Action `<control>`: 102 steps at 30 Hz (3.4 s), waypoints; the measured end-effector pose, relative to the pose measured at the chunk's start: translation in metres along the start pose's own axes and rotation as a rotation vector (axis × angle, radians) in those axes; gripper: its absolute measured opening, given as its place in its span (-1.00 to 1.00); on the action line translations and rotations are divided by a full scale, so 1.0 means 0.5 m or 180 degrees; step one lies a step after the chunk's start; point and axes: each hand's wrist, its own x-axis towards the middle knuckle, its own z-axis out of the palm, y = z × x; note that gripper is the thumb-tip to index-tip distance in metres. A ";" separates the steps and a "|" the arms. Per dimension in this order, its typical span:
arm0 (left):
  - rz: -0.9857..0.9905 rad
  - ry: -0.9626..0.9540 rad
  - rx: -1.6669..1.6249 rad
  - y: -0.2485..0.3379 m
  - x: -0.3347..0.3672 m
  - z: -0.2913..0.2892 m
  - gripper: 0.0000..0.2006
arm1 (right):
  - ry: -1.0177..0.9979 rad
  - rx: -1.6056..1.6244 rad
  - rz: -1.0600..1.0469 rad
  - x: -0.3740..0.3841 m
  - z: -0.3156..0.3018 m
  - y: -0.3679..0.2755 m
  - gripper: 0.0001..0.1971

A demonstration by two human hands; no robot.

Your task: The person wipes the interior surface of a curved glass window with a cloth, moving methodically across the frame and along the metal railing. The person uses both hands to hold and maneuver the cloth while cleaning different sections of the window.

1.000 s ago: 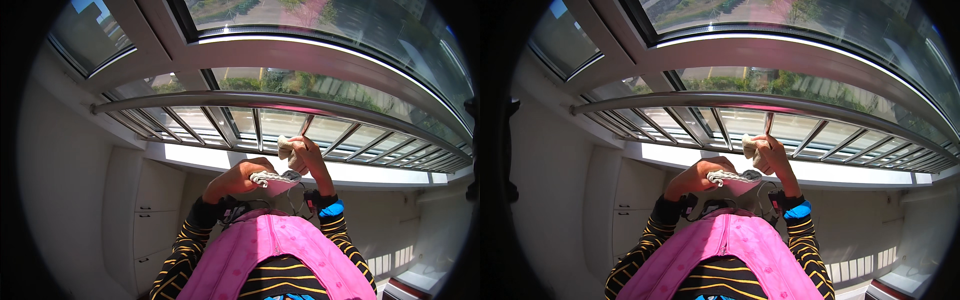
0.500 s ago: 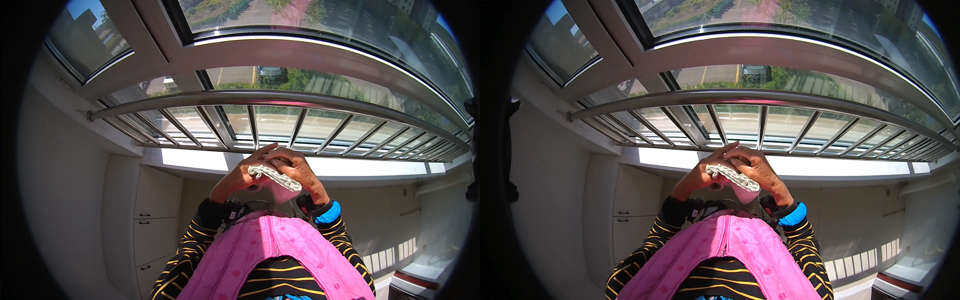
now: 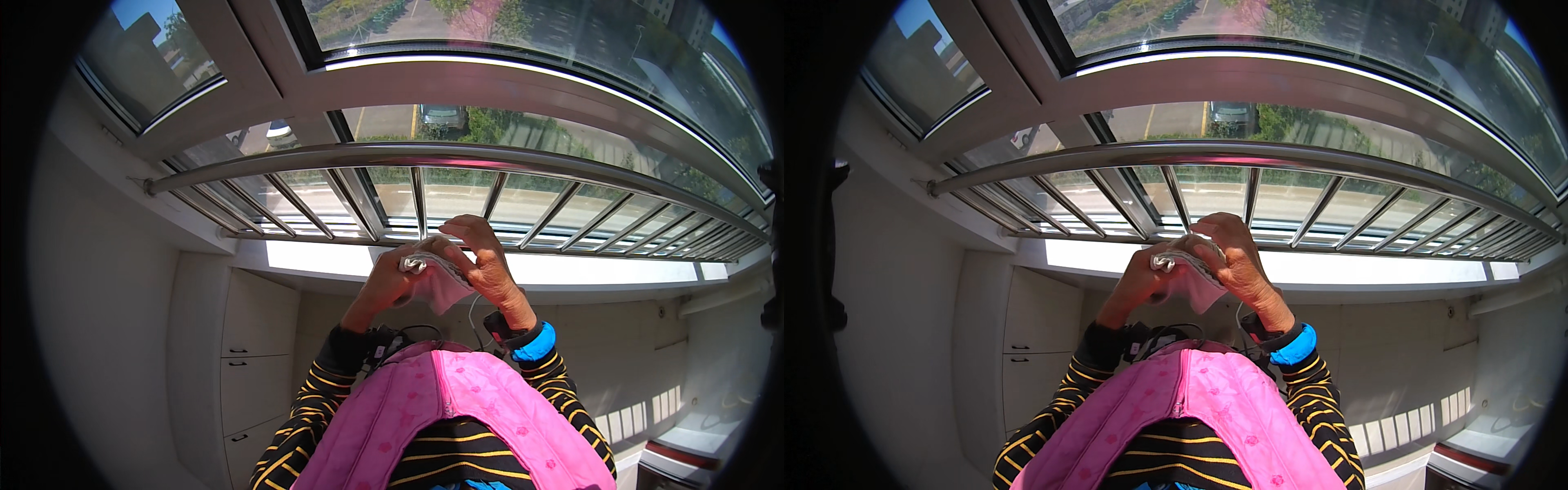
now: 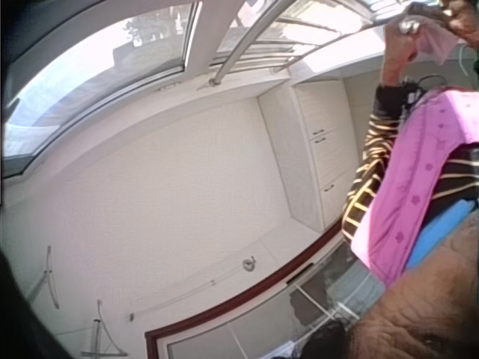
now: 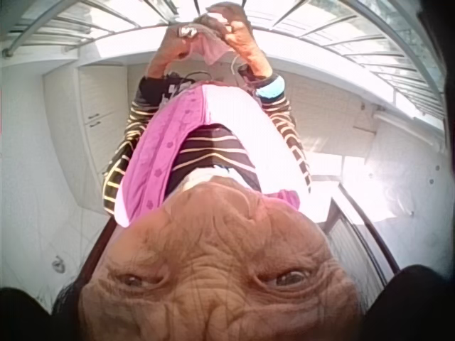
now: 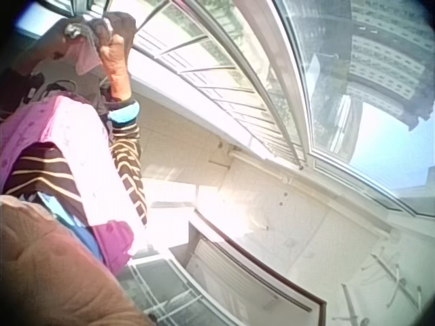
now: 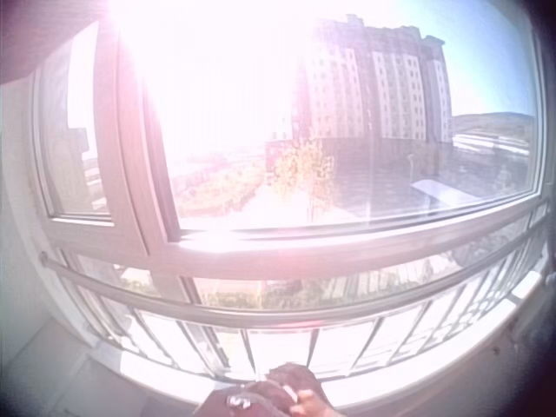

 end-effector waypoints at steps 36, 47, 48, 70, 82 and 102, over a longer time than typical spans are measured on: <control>0.0625 0.1273 -0.0213 0.010 0.019 0.041 -0.72 | 0.0010 0.2777 0.1942 -0.058 0.040 0.054 -0.48; 0.0664 0.0603 -0.0020 0.011 0.040 0.015 -0.63 | -0.0033 0.2048 0.1909 -0.059 -0.039 0.026 -0.67; 0.0699 0.0466 0.0305 0.012 0.039 0.001 -0.60 | 0.0233 0.2233 0.1561 -0.056 -0.064 0.022 -0.70; 0.2467 0.2099 0.2037 0.186 0.178 -0.132 -0.85 | 0.0974 -0.3033 0.0125 0.119 -0.284 0.048 -0.56; 0.3104 0.1146 0.3324 0.242 0.231 -0.117 -0.91 | 0.0917 -0.2833 -0.0275 0.131 -0.259 0.037 -0.51; 0.2443 0.1124 0.3306 0.358 0.273 -0.156 -0.89 | 0.1090 -0.2844 -0.0354 0.124 -0.251 0.042 -0.54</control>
